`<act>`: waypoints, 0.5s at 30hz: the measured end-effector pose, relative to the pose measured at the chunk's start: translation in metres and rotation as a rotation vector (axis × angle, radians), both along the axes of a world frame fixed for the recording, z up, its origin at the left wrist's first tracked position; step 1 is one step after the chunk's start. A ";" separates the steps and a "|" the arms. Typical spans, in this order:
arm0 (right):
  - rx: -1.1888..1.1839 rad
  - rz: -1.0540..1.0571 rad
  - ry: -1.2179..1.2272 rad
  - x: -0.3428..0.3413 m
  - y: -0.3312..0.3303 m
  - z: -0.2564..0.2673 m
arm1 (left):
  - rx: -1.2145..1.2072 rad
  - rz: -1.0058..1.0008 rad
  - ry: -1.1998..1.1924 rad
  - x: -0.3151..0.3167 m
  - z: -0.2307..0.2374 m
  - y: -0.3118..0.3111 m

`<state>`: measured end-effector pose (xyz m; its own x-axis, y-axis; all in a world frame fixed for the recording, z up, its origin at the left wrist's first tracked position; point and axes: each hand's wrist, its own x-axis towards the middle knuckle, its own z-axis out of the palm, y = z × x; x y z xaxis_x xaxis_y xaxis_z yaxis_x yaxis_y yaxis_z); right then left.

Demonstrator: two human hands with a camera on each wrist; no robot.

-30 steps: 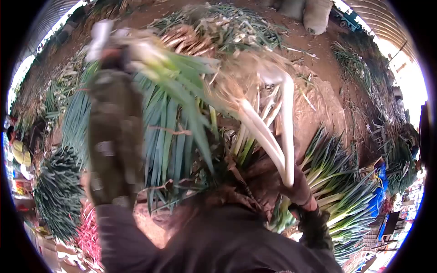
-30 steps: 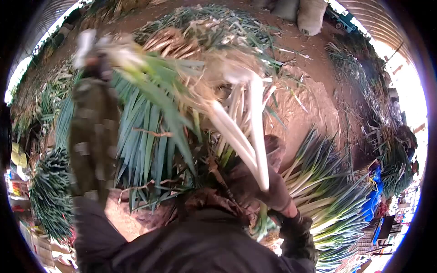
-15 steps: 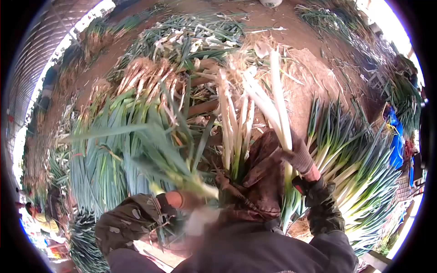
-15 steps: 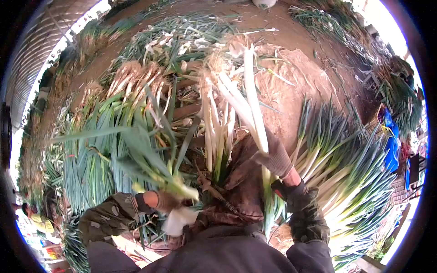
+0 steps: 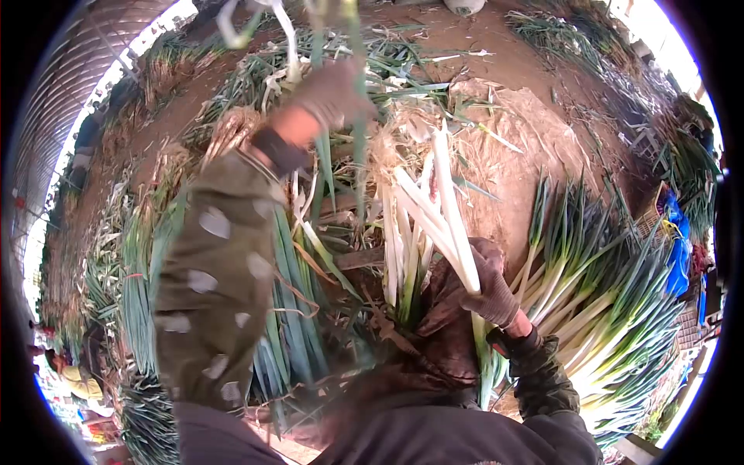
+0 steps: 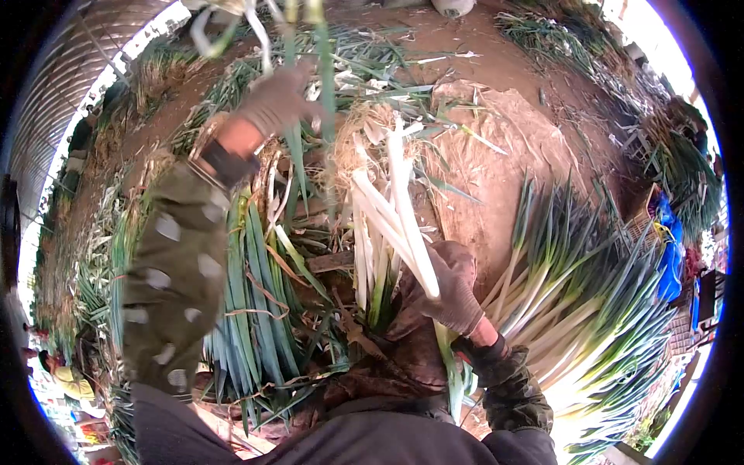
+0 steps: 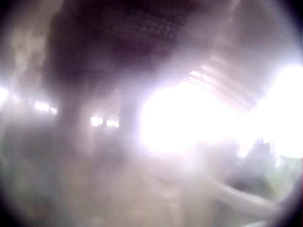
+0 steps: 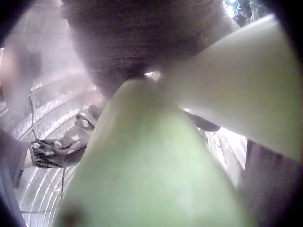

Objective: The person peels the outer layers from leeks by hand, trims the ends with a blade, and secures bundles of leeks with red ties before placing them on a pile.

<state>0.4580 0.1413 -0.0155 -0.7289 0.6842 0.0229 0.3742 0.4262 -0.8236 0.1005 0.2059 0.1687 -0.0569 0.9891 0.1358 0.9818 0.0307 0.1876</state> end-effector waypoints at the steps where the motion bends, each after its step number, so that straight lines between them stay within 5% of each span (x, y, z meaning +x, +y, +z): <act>1: -0.033 0.016 0.007 -0.003 -0.004 0.002 | 0.007 0.014 -0.082 0.018 -0.024 -0.009; 3: -0.251 0.076 0.070 -0.005 -0.006 -0.006 | 0.026 0.077 -0.217 0.039 -0.080 -0.022; 4: -0.285 0.095 0.093 -0.007 -0.010 -0.006 | 0.258 0.035 -0.095 0.038 -0.115 -0.024; 5: -0.321 0.113 0.116 -0.010 -0.016 -0.004 | 0.313 0.046 -0.238 0.031 -0.144 -0.019; 10: -0.198 0.168 -0.009 -0.017 -0.023 -0.014 | 0.200 0.350 -0.825 -0.019 -0.123 -0.040; 12: -0.197 0.139 0.017 -0.021 -0.021 -0.018 | 0.230 0.348 -0.300 -0.058 -0.134 -0.033; 15: -0.278 0.107 0.003 -0.033 -0.021 0.003 | 0.218 0.487 -0.175 -0.058 -0.109 -0.046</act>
